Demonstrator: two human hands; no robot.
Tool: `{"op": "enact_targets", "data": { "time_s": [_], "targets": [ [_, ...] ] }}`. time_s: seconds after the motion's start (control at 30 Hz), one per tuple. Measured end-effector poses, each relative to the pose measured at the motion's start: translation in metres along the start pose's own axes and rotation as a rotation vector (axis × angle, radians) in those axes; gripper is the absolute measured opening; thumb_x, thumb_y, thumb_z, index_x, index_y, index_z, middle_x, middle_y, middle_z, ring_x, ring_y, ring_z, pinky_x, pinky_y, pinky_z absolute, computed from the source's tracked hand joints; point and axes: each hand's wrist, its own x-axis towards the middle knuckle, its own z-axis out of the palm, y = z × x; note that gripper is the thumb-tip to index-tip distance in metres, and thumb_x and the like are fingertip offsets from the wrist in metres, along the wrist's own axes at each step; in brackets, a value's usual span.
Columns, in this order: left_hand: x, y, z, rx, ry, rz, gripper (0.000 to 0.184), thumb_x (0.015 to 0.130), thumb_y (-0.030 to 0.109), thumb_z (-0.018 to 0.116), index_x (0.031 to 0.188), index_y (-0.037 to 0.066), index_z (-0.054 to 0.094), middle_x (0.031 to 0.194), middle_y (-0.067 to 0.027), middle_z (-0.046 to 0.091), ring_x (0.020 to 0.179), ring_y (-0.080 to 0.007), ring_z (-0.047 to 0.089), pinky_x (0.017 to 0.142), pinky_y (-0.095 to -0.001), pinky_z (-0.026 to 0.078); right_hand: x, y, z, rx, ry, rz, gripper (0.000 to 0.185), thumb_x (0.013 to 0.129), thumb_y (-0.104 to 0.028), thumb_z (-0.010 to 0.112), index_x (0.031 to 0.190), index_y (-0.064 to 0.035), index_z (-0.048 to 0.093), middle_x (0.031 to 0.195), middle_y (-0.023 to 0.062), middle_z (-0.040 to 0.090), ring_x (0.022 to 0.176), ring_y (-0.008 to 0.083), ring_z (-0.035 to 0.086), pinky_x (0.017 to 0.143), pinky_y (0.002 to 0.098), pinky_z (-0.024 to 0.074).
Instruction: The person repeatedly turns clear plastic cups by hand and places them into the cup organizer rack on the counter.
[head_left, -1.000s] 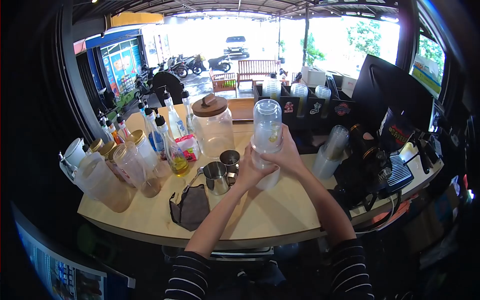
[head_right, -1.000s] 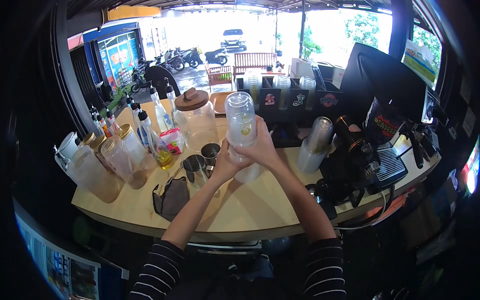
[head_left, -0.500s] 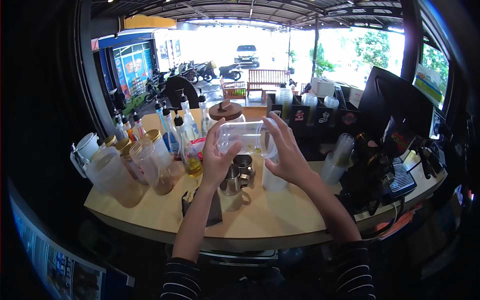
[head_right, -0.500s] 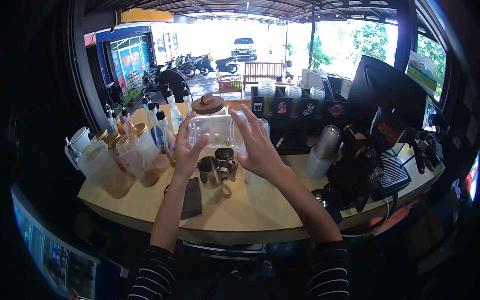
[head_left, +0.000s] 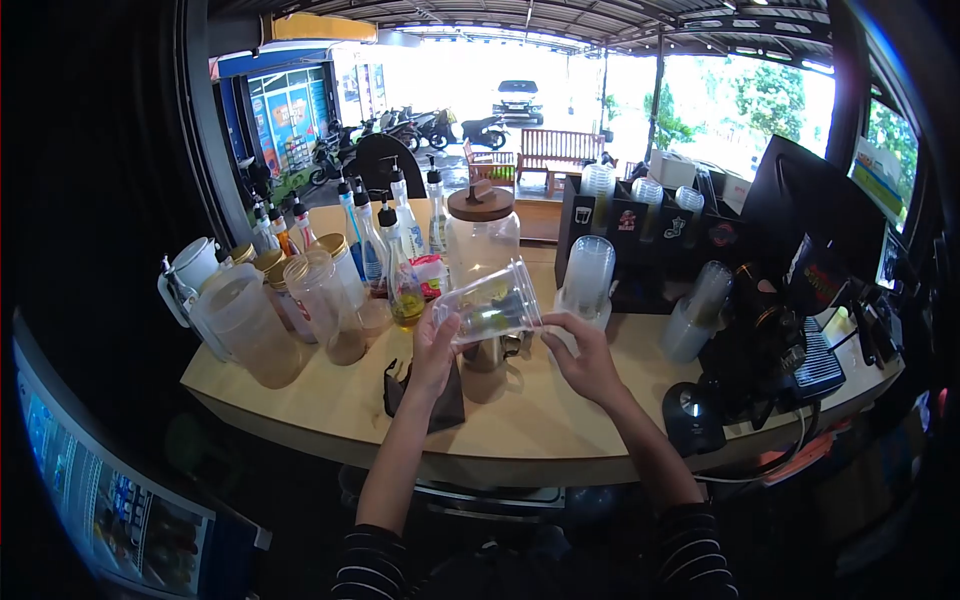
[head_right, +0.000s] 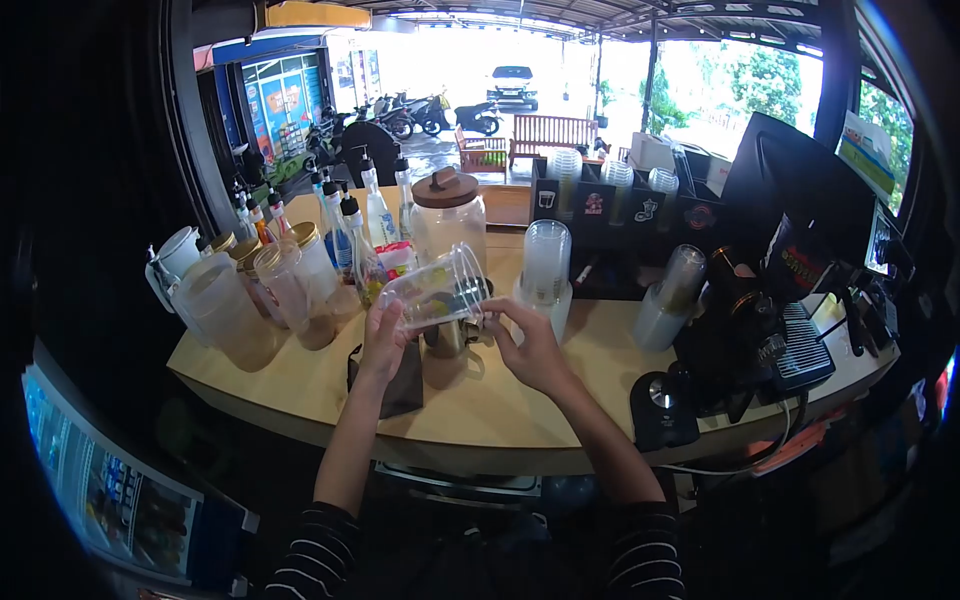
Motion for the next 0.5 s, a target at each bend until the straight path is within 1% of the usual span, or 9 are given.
{"op": "enact_targets", "data": {
  "time_s": [0.07,0.13,0.17,0.23,0.3,0.37,0.4,0.47,0.5],
  "targets": [
    [-0.002,-0.002,-0.001,0.126,0.017,0.051,0.047,0.085,0.021,0.062,0.122,0.003,0.041,0.11,-0.0097,0.055,0.102,-0.0212,0.058,0.09,-0.0337,0.049,-0.002,0.006,0.001,0.053,-0.019,-0.02,0.021,0.089,-0.005,0.054,0.108,0.0034,0.056,0.097,0.0103,0.064,0.092,0.0149,0.061,0.082,0.0278,0.0476],
    [-0.002,-0.004,-0.001,0.232,-0.044,0.109,0.046,0.085,0.021,0.062,0.121,0.003,0.041,0.108,-0.0086,0.055,0.101,-0.0201,0.059,0.088,-0.032,0.049,-0.001,0.01,0.002,0.483,-0.058,0.17,0.021,0.091,-0.008,0.053,0.107,0.0041,0.056,0.096,0.0109,0.064,0.091,0.0155,0.061,0.081,0.0278,0.048],
    [-0.001,-0.005,0.0,0.339,-0.11,0.171,0.045,0.085,0.02,0.063,0.12,0.003,0.042,0.107,-0.0075,0.055,0.101,-0.0189,0.059,0.085,-0.0302,0.049,0.001,0.01,0.001,0.483,-0.056,0.175,0.021,0.091,-0.008,0.053,0.107,0.0041,0.056,0.096,0.0109,0.064,0.091,0.0155,0.061,0.081,0.0278,0.048],
    [-0.004,-0.007,0.01,0.319,-0.086,0.15,0.042,0.085,0.022,0.062,0.118,0.003,0.043,0.105,-0.007,0.055,0.098,-0.0177,0.059,0.083,-0.0288,0.049,0.005,0.011,0.001,0.707,0.01,0.292,0.026,0.093,-0.013,0.051,0.11,0.0053,0.055,0.096,0.0119,0.064,0.089,0.0165,0.062,0.082,0.028,0.0484],
    [-0.005,-0.01,0.011,0.3,-0.061,0.13,0.04,0.086,0.023,0.062,0.116,0.003,0.045,0.103,-0.0064,0.055,0.096,-0.0164,0.06,0.081,-0.0273,0.049,0.004,0.011,0.0,0.672,0.011,0.268,0.029,0.093,-0.015,0.05,0.113,0.0061,0.054,0.096,0.0125,0.065,0.089,0.0169,0.062,0.082,0.028,0.0484],
    [-0.002,-0.017,0.005,0.276,0.052,0.007,0.037,0.086,0.026,0.06,0.111,0.003,0.046,0.1,-0.0065,0.054,0.091,-0.0151,0.061,0.079,-0.028,0.05,0.002,0.012,0.0,0.634,0.009,0.238,0.032,0.094,-0.017,0.049,0.115,0.0069,0.053,0.096,0.0131,0.065,0.088,0.0173,0.063,0.082,0.028,0.0484],
    [-0.002,-0.018,0.005,0.275,0.052,0.006,0.037,0.086,0.026,0.06,0.111,0.003,0.046,0.1,-0.0065,0.054,0.091,-0.0151,0.061,0.079,-0.028,0.05,0.0,0.014,0.0,0.608,-0.001,0.221,0.033,0.094,-0.017,0.049,0.117,0.0068,0.053,0.097,0.0134,0.065,0.088,0.0173,0.063,0.082,0.0281,0.0484],
    [-0.003,-0.02,0.007,0.253,0.065,-0.128,0.042,0.09,0.032,0.051,0.12,0.003,0.044,0.112,-0.0086,0.054,0.1,-0.0151,0.058,0.081,-0.0294,0.051,-0.002,0.015,0.0,0.582,-0.011,0.204,0.034,0.094,-0.017,0.049,0.118,0.0066,0.053,0.097,0.0136,0.065,0.089,0.0173,0.063,0.082,0.0283,0.0483],
    [-0.004,-0.02,0.009,0.253,0.065,-0.128,0.042,0.09,0.032,0.051,0.12,0.003,0.044,0.112,-0.0086,0.054,0.1,-0.0151,0.058,0.081,-0.0294,0.051,-0.003,0.015,-0.001,0.576,-0.008,0.21,0.034,0.094,-0.018,0.049,0.118,0.0068,0.053,0.097,0.0139,0.065,0.088,0.0174,0.063,0.082,0.0285,0.0484]
  ]
}}
